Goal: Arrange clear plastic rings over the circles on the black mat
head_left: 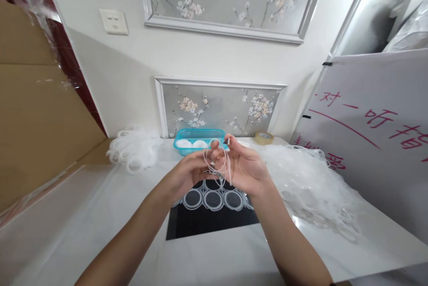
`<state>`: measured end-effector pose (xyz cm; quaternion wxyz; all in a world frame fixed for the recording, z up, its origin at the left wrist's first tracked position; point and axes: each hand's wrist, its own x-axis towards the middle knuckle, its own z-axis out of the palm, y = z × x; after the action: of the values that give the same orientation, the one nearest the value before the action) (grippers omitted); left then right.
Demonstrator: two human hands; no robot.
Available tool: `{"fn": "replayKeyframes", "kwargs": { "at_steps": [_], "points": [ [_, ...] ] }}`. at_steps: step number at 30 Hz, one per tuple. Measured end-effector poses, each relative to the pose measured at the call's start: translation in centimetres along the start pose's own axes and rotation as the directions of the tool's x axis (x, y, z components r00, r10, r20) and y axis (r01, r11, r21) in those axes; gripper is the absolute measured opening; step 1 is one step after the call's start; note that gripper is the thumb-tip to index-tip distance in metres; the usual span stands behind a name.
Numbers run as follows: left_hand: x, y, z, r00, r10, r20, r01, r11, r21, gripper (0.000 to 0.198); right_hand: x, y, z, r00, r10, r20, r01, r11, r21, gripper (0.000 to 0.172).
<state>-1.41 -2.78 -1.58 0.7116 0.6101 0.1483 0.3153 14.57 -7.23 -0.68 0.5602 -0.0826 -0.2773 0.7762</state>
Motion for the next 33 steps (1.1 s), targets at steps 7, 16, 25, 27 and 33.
{"fn": "replayKeyframes", "kwargs": {
  "at_steps": [7,16,25,27,33],
  "points": [
    [1.2,-1.5,-0.7,0.997,-0.042,0.067,0.057,0.968,-0.245,0.044,0.8,0.0,-0.9,1.0,-0.01,0.019,0.012,0.994,-0.112,0.003],
    [1.7,-2.7,-1.2,0.997,-0.061,0.054,0.064,0.997,-0.047,0.033,1.7,-0.4,-2.9,0.986,0.042,0.163,-0.003,0.973,-0.229,0.014],
    [2.5,-3.4,-1.0,0.977,0.085,-0.195,-0.134,0.958,-0.254,0.021,2.1,-1.6,-4.7,0.991,0.006,0.134,0.036,0.95,-0.311,0.018],
    [2.7,-3.4,-1.1,0.965,0.09,-0.245,-0.157,0.95,-0.27,0.021,2.2,-1.8,-5.1,0.997,0.02,0.074,0.009,0.926,-0.376,0.021],
    [2.8,-4.0,-1.8,0.926,0.166,-0.338,-0.225,0.964,-0.143,0.024,2.6,-1.8,-5.5,0.998,-0.013,-0.062,-0.025,0.825,-0.565,0.027]
  ]
}}
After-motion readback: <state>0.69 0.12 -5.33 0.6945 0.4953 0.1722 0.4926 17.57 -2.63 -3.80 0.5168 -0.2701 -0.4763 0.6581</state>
